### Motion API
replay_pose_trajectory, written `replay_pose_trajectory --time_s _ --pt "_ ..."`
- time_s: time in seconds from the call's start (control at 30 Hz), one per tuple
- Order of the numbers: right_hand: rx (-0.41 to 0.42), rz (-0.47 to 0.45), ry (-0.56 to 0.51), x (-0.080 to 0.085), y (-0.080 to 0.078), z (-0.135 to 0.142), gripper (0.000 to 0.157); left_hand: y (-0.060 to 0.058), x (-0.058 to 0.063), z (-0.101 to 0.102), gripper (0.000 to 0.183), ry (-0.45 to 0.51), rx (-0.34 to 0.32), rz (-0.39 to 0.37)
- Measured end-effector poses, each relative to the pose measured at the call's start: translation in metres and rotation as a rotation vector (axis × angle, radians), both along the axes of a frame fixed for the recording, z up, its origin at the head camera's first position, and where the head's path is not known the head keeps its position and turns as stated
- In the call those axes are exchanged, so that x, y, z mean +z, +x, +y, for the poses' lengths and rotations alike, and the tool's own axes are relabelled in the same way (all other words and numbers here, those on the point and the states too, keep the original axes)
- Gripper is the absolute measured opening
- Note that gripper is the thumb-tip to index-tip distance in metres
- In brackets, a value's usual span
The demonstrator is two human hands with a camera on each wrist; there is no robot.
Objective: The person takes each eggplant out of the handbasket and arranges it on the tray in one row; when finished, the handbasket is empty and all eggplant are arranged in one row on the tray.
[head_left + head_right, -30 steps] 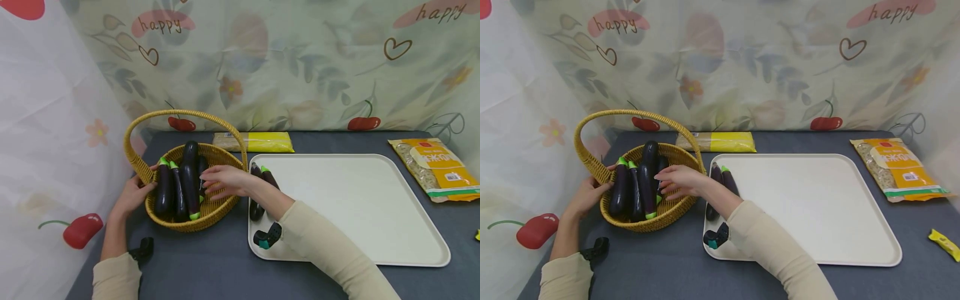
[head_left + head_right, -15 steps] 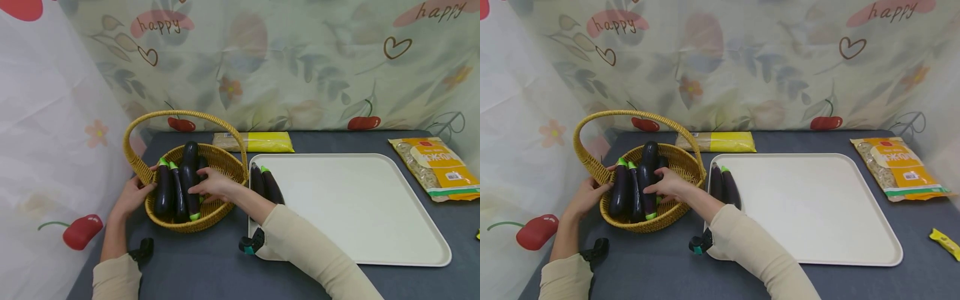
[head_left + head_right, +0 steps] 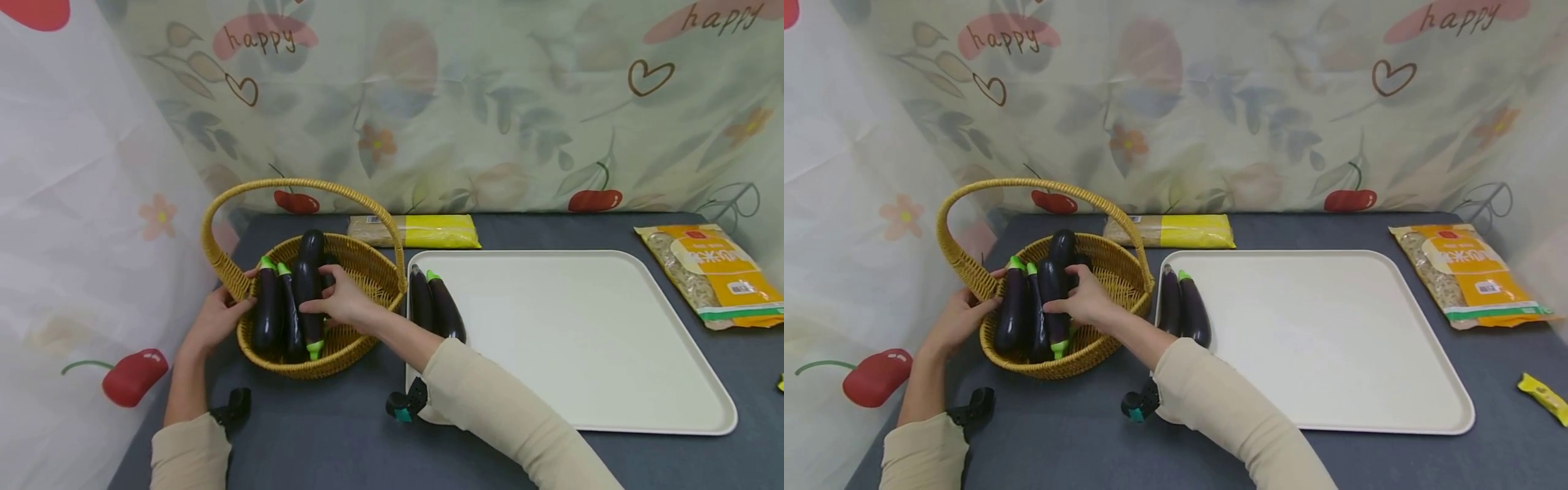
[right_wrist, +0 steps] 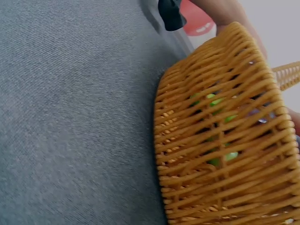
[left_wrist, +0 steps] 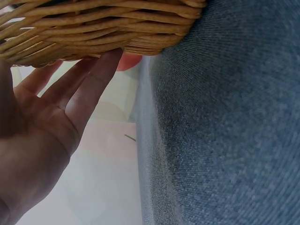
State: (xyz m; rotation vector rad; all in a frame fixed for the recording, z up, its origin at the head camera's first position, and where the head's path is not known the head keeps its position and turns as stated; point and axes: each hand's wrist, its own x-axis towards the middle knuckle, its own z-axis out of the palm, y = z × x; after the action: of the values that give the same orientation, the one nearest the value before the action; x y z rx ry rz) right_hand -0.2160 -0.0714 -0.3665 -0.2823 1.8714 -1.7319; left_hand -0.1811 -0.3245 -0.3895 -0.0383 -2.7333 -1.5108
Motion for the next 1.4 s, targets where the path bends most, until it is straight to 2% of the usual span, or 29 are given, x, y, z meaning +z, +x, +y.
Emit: replay_pose_trajectory --time_s 0.13,0.37,0.57,0.83,1.07,1.4 --pt "-0.004 -0.019 -0.051 0.006 -0.001 0.006 0.077 0.0 -0.001 0.0 0.053 -0.006 0.002 -0.003" --pt "0.005 -0.04 -0.072 0.015 -0.002 0.021 0.073 0.002 -0.003 0.0 0.052 0.005 -0.001 0.017" --pt "0.03 -0.063 -0.133 0.024 0.0 0.036 0.078 0.002 -0.003 0.0 0.051 -0.001 -0.003 0.026" --pt "0.016 -0.078 -0.11 0.04 0.003 0.047 0.075 0.002 -0.004 0.0 0.052 -0.008 -0.003 0.017" --pt "0.081 -0.062 -0.102 0.048 0.012 0.064 0.073 0.001 -0.005 0.0 0.053 0.003 -0.009 0.017" --pt "0.195 -0.052 -0.072 0.048 0.029 0.098 0.072 0.0 -0.002 0.002 0.052 0.0 -0.007 0.033"
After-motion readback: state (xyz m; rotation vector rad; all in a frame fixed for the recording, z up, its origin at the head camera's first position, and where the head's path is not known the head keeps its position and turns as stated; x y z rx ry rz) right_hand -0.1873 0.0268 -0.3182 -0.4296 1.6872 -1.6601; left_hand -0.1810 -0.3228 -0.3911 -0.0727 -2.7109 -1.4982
